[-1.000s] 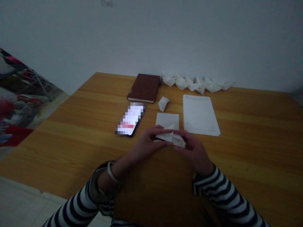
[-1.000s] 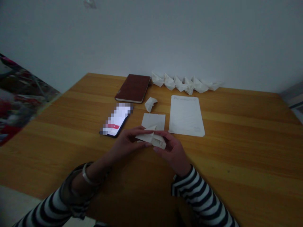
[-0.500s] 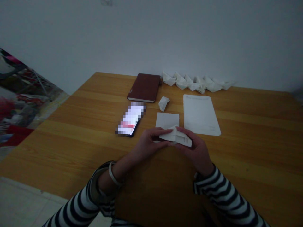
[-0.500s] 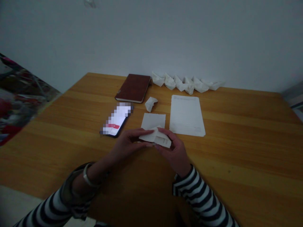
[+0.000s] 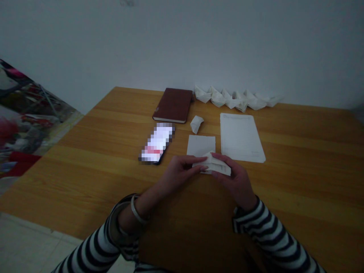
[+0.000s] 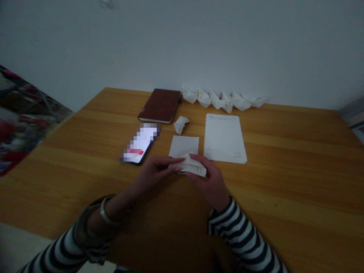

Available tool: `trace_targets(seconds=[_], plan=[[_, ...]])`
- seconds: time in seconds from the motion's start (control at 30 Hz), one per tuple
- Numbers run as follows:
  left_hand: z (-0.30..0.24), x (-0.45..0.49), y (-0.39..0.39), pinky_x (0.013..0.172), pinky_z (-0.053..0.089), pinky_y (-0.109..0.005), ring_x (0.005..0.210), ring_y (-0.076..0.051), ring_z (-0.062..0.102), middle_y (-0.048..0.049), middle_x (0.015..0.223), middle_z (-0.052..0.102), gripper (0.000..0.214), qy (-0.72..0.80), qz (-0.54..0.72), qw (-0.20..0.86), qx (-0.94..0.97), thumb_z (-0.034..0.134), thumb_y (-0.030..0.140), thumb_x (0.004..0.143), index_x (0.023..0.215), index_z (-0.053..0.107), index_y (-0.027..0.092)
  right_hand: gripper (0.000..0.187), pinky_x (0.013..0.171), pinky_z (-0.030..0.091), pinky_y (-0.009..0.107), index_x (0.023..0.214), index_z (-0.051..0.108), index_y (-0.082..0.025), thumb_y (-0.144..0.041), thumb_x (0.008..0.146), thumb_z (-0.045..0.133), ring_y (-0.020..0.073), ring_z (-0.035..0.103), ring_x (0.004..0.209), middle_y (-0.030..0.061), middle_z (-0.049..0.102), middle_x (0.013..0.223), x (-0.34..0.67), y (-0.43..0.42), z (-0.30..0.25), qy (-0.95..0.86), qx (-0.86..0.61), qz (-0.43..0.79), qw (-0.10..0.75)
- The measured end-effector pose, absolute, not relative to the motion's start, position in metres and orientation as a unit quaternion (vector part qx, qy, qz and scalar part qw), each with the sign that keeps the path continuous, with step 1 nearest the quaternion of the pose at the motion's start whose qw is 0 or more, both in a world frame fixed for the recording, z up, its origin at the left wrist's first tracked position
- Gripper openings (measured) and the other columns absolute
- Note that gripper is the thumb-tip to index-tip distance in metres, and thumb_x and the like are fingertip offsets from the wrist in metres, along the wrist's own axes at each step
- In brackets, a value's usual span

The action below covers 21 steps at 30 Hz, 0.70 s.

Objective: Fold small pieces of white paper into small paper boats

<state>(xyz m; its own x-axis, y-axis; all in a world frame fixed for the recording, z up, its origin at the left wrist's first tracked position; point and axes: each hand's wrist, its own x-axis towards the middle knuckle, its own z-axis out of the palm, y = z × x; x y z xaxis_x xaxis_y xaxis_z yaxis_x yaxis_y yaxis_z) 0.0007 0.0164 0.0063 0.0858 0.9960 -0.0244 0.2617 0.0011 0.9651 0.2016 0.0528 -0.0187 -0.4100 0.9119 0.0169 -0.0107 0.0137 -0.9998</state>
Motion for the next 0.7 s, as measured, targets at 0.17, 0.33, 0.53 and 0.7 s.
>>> trace_targets(seconds=[0.17, 0.33, 0.53, 0.7], plan=[[0.0026, 0.0047, 0.0133, 0.081, 0.054, -0.034, 0.094, -0.021, 0.066, -0.0121, 0.113, 0.070, 0.055, 0.522, 0.410, 0.428, 0.613, 0.080, 0.029, 0.074, 0.125, 0.064, 0.018, 0.043, 0.100, 0.049, 0.045, 0.121, 0.066, -0.026, -0.023, 0.079, 0.070, 0.0244, 0.063, 0.114, 0.0061, 0.067, 0.124, 0.2044, 0.0531, -0.0173, -0.628, -0.375, 0.557, 0.393], [0.0027, 0.0096, 0.0131, 0.073, 0.052, -0.030, 0.087, -0.019, 0.063, -0.0083, 0.098, 0.069, 0.041, 0.515, 0.437, 0.424, 0.603, 0.078, 0.029, 0.076, 0.114, 0.069, 0.018, 0.036, 0.099, 0.051, 0.045, 0.114, 0.071, -0.028, -0.022, 0.079, 0.070, 0.0237, 0.065, 0.110, 0.0044, 0.071, 0.117, 0.2029, 0.0512, -0.0180, -0.624, -0.380, 0.544, 0.413], [0.0052, 0.0097, 0.0134, 0.067, 0.049, -0.026, 0.080, -0.016, 0.063, -0.0071, 0.093, 0.069, 0.026, 0.483, 0.455, 0.465, 0.586, 0.075, 0.019, 0.077, 0.103, 0.075, 0.018, 0.030, 0.084, 0.060, 0.039, 0.090, 0.075, -0.026, -0.018, 0.063, 0.084, 0.0223, 0.073, 0.090, 0.0023, 0.078, 0.095, 0.1992, 0.0489, -0.0254, -0.563, -0.381, 0.571, 0.461], [0.0083, 0.0049, 0.0135, 0.078, 0.052, -0.029, 0.088, -0.018, 0.068, -0.0077, 0.095, 0.076, 0.019, 0.479, 0.461, 0.511, 0.544, 0.073, 0.015, 0.077, 0.095, 0.078, 0.020, 0.027, 0.076, 0.062, 0.038, 0.085, 0.076, -0.026, -0.023, 0.061, 0.087, 0.0213, 0.074, 0.080, 0.0023, 0.079, 0.086, 0.1989, 0.0492, -0.0209, -0.562, -0.370, 0.588, 0.450]])
